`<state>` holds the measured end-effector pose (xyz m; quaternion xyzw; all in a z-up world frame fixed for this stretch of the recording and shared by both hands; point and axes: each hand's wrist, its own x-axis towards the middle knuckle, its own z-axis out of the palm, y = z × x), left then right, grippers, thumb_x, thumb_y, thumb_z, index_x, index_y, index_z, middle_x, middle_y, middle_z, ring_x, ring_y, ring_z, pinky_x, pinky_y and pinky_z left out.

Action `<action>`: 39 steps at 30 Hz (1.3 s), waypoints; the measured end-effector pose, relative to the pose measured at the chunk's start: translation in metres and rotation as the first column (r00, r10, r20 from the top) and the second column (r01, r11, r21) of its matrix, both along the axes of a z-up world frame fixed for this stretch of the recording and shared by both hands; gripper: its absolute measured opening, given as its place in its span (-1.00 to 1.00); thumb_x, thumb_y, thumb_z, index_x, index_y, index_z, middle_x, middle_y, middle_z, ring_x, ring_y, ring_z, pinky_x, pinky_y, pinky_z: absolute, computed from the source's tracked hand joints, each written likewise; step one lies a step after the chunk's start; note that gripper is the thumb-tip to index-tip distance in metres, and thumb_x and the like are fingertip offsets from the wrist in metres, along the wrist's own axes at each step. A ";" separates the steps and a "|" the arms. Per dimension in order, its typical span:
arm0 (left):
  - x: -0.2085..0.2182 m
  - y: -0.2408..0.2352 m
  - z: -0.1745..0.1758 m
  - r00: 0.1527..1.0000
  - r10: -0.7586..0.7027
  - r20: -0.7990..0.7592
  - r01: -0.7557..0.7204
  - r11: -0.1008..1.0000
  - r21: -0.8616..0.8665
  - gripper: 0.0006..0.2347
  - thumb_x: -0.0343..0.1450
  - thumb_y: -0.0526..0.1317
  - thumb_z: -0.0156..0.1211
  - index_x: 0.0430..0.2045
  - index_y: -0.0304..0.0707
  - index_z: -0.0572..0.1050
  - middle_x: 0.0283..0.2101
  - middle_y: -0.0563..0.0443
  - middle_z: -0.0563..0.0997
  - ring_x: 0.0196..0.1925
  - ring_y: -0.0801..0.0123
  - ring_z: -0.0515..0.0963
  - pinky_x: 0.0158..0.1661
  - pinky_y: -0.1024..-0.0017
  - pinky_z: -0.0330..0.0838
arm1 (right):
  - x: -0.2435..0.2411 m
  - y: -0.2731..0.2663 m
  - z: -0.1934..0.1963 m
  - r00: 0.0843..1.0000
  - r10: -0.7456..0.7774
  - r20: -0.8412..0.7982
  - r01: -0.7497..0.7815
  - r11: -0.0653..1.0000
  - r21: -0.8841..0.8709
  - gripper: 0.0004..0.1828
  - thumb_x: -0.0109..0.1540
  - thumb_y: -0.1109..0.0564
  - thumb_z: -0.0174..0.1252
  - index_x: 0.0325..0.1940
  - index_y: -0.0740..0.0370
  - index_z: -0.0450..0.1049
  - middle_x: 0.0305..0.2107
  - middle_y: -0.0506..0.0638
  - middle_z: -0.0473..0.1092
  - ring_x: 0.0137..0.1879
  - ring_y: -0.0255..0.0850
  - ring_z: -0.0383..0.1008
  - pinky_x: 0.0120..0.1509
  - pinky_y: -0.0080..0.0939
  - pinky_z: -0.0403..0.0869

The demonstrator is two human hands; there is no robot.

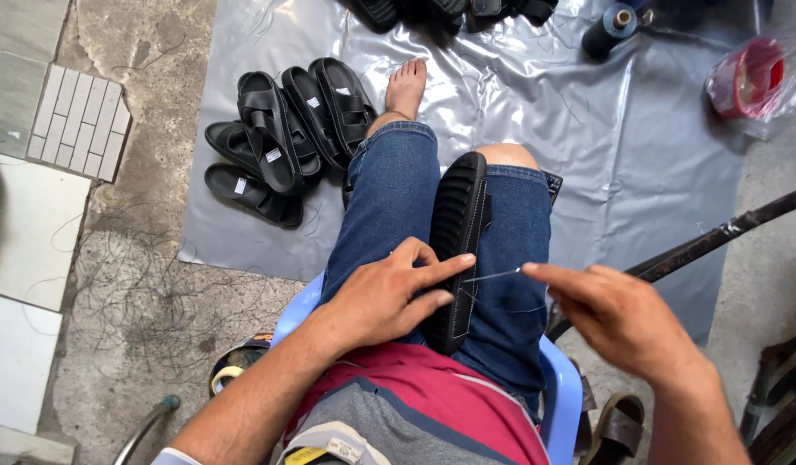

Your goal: The person sits on a blue plastic chair and sews a black slipper held on their lap using a needle and thread. They repeatedly push the needle through the slipper's sole and pull the thread to stitch it. Several other black slippers are visible on the floor nearby.

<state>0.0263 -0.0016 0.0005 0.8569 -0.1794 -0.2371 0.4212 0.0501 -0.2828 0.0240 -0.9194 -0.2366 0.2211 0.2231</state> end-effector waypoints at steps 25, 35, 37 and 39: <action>-0.016 -0.026 -0.010 0.976 0.194 0.101 -0.186 0.979 -0.083 -0.62 0.27 -0.11 0.18 -0.05 0.11 0.26 -0.06 0.03 0.25 -0.61 0.41 0.45 -0.57 0.23 0.48 | -0.037 0.064 -0.001 0.974 -0.146 -0.173 0.198 0.920 0.337 -0.70 0.15 -0.05 -0.01 -0.63 0.07 0.31 -0.81 -0.20 0.18 -0.67 -0.34 0.15 -0.53 -0.32 0.19; -0.025 -0.022 -0.022 0.932 0.226 0.283 -0.180 0.967 -0.181 -0.81 0.29 -0.11 0.17 -0.25 0.13 0.44 -0.08 0.03 0.31 -0.40 0.34 0.48 -0.51 0.31 0.47 | -0.036 0.067 0.000 0.989 -0.087 -0.123 0.131 0.900 0.416 -0.74 0.16 0.02 0.00 -0.59 0.12 0.36 -0.76 -0.19 0.23 -0.65 -0.37 0.18 -0.53 -0.36 0.21; -0.026 -0.021 -0.024 0.903 0.245 0.352 -0.167 0.957 -0.238 -0.90 0.31 -0.17 0.18 -0.35 0.09 0.50 -0.11 0.05 0.36 -0.41 0.36 0.48 -0.50 0.38 0.44 | -0.034 0.064 -0.003 0.993 -0.067 -0.101 0.103 0.905 0.413 -0.76 0.16 0.04 0.02 -0.59 0.13 0.37 -0.74 -0.18 0.25 -0.62 -0.36 0.22 -0.49 -0.36 0.25; -0.026 -0.018 -0.023 0.894 0.290 0.341 -0.198 0.939 -0.281 -0.89 0.30 -0.17 0.21 -0.36 0.08 0.52 -0.14 0.05 0.38 -0.43 0.43 0.47 -0.45 0.46 0.45 | -0.032 0.059 -0.009 0.956 -0.275 0.102 0.257 0.953 0.159 -0.79 0.14 -0.03 0.04 -0.46 0.09 0.49 -0.57 -0.14 0.43 -0.42 -0.27 0.43 -0.34 -0.26 0.34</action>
